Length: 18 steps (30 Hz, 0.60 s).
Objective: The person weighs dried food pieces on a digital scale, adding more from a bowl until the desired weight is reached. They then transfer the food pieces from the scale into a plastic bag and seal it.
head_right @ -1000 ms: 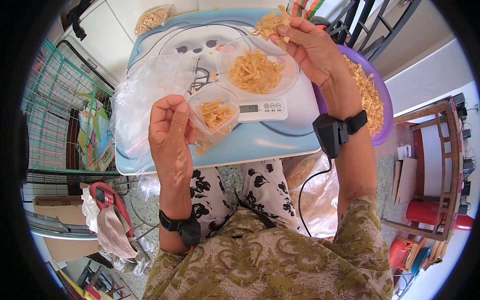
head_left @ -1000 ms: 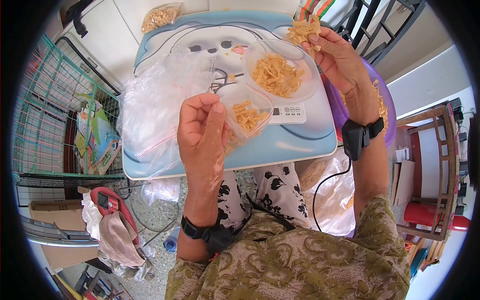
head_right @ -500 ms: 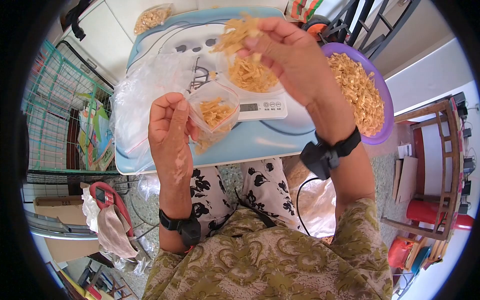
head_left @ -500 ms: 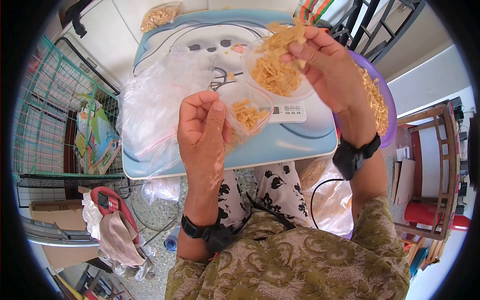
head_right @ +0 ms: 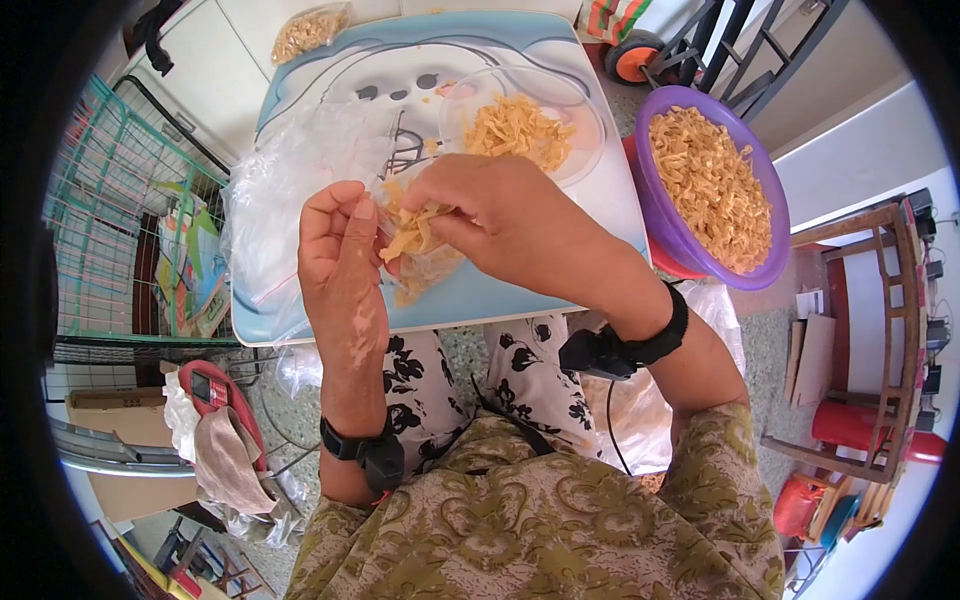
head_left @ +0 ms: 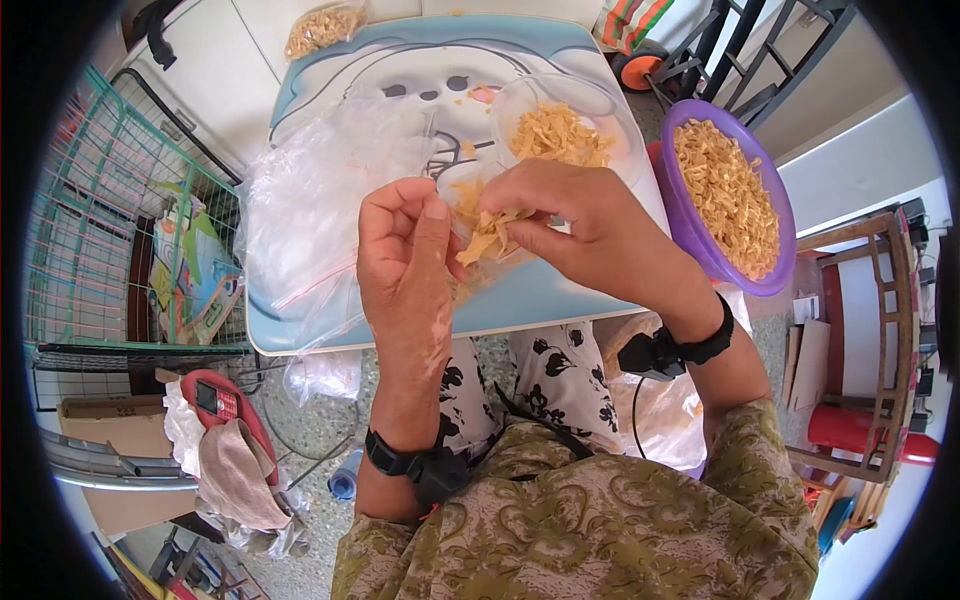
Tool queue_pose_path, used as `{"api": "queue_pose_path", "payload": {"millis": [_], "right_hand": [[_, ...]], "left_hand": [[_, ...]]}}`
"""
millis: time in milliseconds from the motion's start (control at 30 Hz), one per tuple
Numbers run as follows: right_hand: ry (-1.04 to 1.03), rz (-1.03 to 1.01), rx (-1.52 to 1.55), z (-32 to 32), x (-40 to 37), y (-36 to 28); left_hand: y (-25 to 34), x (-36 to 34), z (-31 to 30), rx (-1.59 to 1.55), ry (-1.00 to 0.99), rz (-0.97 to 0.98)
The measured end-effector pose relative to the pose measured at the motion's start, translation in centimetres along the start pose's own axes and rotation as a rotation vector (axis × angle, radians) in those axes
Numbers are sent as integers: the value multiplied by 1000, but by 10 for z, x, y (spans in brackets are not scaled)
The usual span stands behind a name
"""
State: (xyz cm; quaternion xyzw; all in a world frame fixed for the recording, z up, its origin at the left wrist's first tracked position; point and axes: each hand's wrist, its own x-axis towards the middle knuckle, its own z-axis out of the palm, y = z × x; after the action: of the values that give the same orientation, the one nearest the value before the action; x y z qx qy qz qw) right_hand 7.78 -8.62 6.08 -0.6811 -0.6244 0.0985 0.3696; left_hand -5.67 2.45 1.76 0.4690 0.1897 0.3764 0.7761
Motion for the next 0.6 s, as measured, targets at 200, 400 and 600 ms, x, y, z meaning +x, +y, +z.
{"api": "queue_pose_path", "payload": {"millis": [200,400,600], "right_hand": [[-85,20,-241,8,10,-1],[20,67,-121,10,14,0],[-181,379,78,-20,9,-21]], "left_hand": [[-1,-2,-2,38,-40,25],[2,-1,-3,36,-30,12],[3,-8,-5,21,5,-6]]}}
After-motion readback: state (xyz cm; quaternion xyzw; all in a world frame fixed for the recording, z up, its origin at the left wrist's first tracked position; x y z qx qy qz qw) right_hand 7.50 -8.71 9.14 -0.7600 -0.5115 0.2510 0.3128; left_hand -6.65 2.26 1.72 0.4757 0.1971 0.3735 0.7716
